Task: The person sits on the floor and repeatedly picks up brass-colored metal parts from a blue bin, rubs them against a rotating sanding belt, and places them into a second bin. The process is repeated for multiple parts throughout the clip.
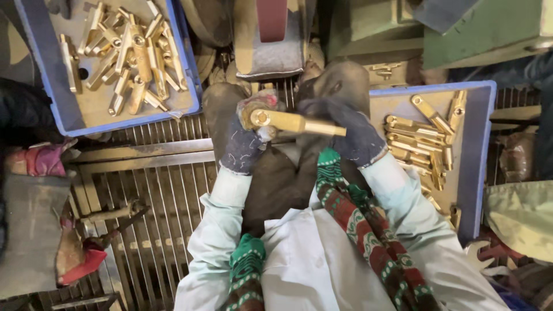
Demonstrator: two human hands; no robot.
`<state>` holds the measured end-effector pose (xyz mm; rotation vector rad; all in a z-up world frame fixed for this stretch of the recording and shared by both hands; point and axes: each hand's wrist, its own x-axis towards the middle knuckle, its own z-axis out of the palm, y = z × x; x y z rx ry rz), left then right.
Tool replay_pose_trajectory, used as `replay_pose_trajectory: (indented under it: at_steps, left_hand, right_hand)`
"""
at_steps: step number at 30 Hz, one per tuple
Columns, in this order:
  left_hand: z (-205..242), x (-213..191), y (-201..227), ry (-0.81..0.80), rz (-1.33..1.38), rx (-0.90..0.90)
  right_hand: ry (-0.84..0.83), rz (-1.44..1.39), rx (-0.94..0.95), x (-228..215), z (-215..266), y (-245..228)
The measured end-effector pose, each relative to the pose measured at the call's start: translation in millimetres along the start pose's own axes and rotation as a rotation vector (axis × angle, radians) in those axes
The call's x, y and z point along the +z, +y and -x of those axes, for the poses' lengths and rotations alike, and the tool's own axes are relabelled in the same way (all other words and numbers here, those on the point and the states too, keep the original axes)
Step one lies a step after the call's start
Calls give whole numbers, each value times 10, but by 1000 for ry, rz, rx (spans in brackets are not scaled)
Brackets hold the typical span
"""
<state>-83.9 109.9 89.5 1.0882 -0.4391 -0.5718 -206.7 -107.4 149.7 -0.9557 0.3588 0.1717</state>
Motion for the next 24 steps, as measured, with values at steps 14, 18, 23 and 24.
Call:
replay_pose_trajectory:
  at_steps: [14,18,23,24]
  left_hand:
    - [-815,-630,-589,206,-314,-457]
    - [-968,-622,-1010,390,-274,-240]
    - [-929,-495,-1290,621,-212,-583]
    - [-907,-479,-1323,599,-151,-570]
  right_hand:
    - [253,44,-182,-275,-1167,-111]
    - [307,-10,-168,-275,-1439,-35]
    - [395,-40,-101,-434,-1501,136]
    - [402,-35,-94,-474,-1495,159]
